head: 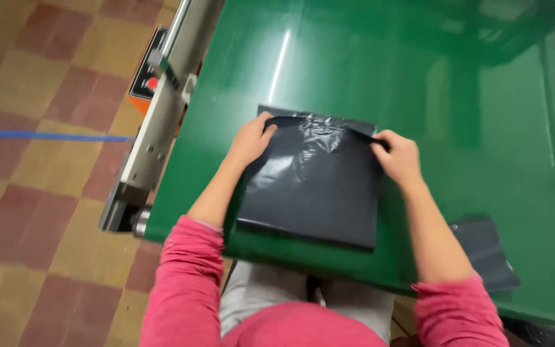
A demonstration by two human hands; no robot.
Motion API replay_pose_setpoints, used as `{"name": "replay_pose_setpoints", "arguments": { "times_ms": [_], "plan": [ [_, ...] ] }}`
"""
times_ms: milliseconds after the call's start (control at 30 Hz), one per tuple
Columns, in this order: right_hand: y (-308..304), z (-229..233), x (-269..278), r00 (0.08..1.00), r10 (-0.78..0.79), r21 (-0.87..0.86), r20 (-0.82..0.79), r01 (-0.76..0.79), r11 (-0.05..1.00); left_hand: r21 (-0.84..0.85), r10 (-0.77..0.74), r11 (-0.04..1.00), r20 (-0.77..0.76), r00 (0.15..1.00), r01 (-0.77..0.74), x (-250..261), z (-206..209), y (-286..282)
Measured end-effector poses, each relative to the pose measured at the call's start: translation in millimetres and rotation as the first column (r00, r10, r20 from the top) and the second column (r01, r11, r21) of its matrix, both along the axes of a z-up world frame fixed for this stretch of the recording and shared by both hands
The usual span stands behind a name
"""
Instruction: Folding grey plastic bags on a green conveyor belt and placing them into a red crate.
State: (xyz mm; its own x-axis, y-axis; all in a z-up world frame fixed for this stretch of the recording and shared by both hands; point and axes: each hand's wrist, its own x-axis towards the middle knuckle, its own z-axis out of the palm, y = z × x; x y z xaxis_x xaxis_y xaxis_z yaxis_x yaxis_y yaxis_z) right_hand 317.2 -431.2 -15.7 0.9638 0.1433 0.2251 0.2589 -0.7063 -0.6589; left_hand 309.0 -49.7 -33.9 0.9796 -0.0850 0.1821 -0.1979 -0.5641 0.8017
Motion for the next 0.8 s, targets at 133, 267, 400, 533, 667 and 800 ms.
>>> {"name": "replay_pose_setpoints", "arguments": {
  "times_ms": [133,267,400,533,667,800],
  "plan": [
    [10,-51,45,0.978,0.084,-0.188,0.191,-0.048,0.981,0.180,0.110,0.976,0.086,0.990,-0.124,41,-49,-10],
    [26,-44,53,0.962,0.186,-0.381,0.201,-0.098,0.919,0.261,0.219,0.939,0.049,0.974,-0.224,40,-55,-15],
    [33,-43,72,0.984,0.164,-0.492,0.065,-0.112,0.863,0.363,0.305,0.861,0.192,0.933,-0.356,-4,14,-39],
    [36,-43,78,0.974,0.216,-0.507,0.063,-0.155,0.848,0.050,0.244,0.967,0.111,0.963,-0.251,-31,-11,-61],
    [45,-2,20,0.979,0.191,-0.176,0.066,-0.177,0.968,-0.738,-0.233,0.587,-0.547,0.804,-0.332,-53,-30,-54],
    [49,45,-92,0.933,0.224,-0.075,0.282,-0.211,0.975,-0.801,-0.355,0.349,-0.594,0.722,-0.487,-81,-15,-15]
  ]
}}
